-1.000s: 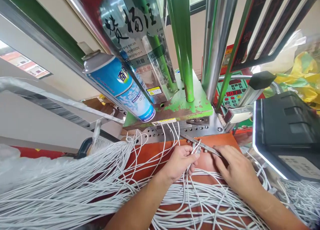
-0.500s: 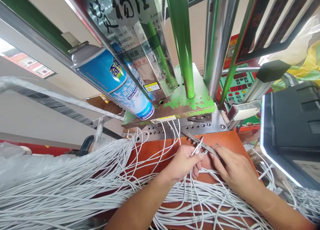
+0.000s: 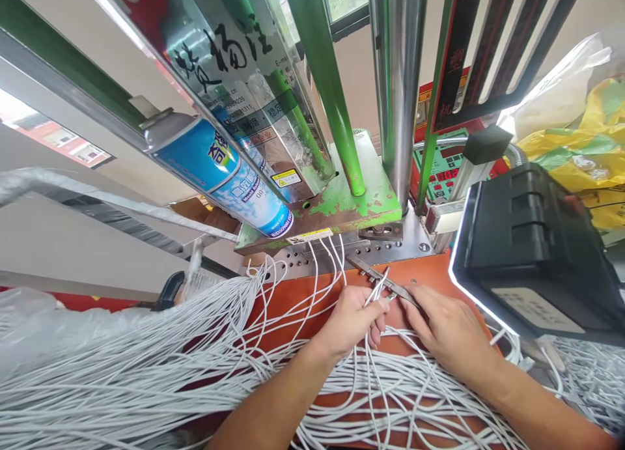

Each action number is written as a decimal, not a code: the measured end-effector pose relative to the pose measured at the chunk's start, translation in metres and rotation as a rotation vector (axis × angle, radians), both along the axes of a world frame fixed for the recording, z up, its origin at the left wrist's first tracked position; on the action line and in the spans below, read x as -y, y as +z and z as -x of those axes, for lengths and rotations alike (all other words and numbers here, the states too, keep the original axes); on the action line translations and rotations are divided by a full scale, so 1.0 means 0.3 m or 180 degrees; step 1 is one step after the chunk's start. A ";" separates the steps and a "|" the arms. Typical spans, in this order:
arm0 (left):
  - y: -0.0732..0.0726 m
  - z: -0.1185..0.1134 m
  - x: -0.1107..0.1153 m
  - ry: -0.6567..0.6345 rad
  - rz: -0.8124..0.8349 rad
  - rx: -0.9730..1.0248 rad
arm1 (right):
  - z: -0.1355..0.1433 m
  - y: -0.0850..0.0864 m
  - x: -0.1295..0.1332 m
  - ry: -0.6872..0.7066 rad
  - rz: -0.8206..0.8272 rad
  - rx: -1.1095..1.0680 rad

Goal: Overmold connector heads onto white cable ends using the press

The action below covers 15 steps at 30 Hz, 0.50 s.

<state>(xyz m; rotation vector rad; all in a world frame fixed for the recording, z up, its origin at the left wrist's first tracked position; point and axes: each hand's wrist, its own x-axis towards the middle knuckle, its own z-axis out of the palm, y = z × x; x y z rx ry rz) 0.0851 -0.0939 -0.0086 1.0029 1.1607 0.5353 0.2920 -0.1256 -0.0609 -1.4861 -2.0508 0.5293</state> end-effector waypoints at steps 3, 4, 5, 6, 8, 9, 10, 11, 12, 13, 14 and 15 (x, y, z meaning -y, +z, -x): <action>-0.002 -0.003 -0.001 -0.0034 -0.0006 -0.0050 | 0.001 -0.001 -0.001 0.0026 0.0014 -0.0057; -0.002 -0.006 -0.002 -0.0039 0.0020 -0.0065 | 0.002 0.002 -0.001 0.0032 0.0008 -0.0075; -0.002 -0.010 -0.002 -0.0042 0.0056 -0.0077 | 0.003 0.005 -0.002 0.0042 0.0000 -0.0086; -0.003 -0.016 -0.003 -0.0032 0.0085 -0.0089 | 0.003 0.009 -0.002 0.0062 -0.0003 -0.0089; -0.006 -0.027 -0.004 0.0056 0.0069 -0.0132 | 0.001 0.018 -0.005 0.0145 0.0014 -0.0073; -0.008 -0.031 -0.006 0.0132 0.0015 -0.0168 | 0.000 0.023 -0.008 0.0210 0.0033 -0.0061; -0.009 -0.033 -0.008 0.0189 -0.0034 -0.0186 | -0.001 0.027 -0.010 0.0262 0.0048 -0.0052; -0.009 -0.032 -0.012 0.0164 -0.0044 -0.0161 | -0.002 0.031 -0.013 0.0287 0.0055 -0.0044; -0.007 -0.028 -0.018 0.0031 -0.0007 -0.0099 | -0.002 0.034 -0.015 0.0287 0.0052 -0.0037; -0.004 -0.021 -0.024 -0.0145 0.0016 -0.0049 | -0.001 0.037 -0.018 0.0235 0.0032 -0.0028; 0.000 -0.011 -0.031 -0.0274 -0.0031 -0.0050 | 0.001 0.038 -0.019 0.0137 -0.0001 -0.0021; 0.005 0.001 -0.038 -0.0305 -0.0166 -0.0102 | 0.003 0.038 -0.021 0.0021 -0.0043 -0.0018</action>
